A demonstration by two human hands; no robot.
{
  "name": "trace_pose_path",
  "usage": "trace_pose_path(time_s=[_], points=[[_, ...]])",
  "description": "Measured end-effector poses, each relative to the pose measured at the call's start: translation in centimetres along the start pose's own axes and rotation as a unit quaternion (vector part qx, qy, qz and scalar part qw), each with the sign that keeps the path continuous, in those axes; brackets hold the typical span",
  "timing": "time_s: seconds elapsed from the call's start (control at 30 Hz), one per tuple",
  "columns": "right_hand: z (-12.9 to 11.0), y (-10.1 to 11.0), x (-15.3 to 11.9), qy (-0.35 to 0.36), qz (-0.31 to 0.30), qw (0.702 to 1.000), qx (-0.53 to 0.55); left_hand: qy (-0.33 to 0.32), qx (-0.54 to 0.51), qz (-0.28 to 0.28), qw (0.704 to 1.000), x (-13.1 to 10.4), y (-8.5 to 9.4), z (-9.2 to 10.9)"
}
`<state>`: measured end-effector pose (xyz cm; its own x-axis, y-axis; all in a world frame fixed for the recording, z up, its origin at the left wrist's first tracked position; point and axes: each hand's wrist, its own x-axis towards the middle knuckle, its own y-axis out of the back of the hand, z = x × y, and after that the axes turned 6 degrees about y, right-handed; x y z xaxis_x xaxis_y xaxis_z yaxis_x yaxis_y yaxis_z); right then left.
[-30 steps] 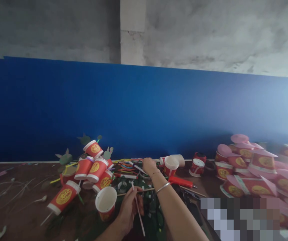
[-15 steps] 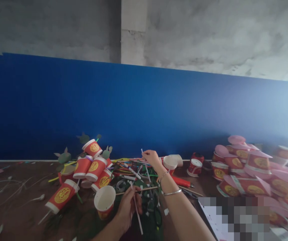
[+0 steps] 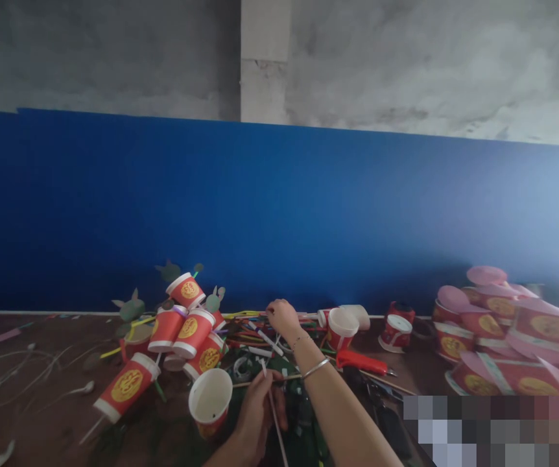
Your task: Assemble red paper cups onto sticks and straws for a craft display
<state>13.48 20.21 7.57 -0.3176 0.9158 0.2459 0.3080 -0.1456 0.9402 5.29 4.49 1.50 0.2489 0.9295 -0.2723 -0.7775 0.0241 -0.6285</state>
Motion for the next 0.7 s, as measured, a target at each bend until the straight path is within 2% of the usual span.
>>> trace_pose_path(time_s=[0.23,0.43,0.57,0.7], points=[[-3.3,-2.2,0.2,0.054,-0.081,0.995,-0.018,0.000,-0.001,0.014,1.000,0.4,-0.2,-0.1],[-4.5,-2.9,-0.4,0.049,-0.088,0.994,-0.043,0.001,-0.010,0.024,1.000,0.9,0.0,-0.4],[-4.1,-2.7,-0.2,0.039,-0.077,0.996,-0.007,0.002,-0.008,0.028,1.000,1.1,0.2,-0.6],[-2.0,-1.4,-0.2,0.015,-0.072,0.994,0.086,0.000,0.003,0.019,1.000,0.9,0.2,-0.5]])
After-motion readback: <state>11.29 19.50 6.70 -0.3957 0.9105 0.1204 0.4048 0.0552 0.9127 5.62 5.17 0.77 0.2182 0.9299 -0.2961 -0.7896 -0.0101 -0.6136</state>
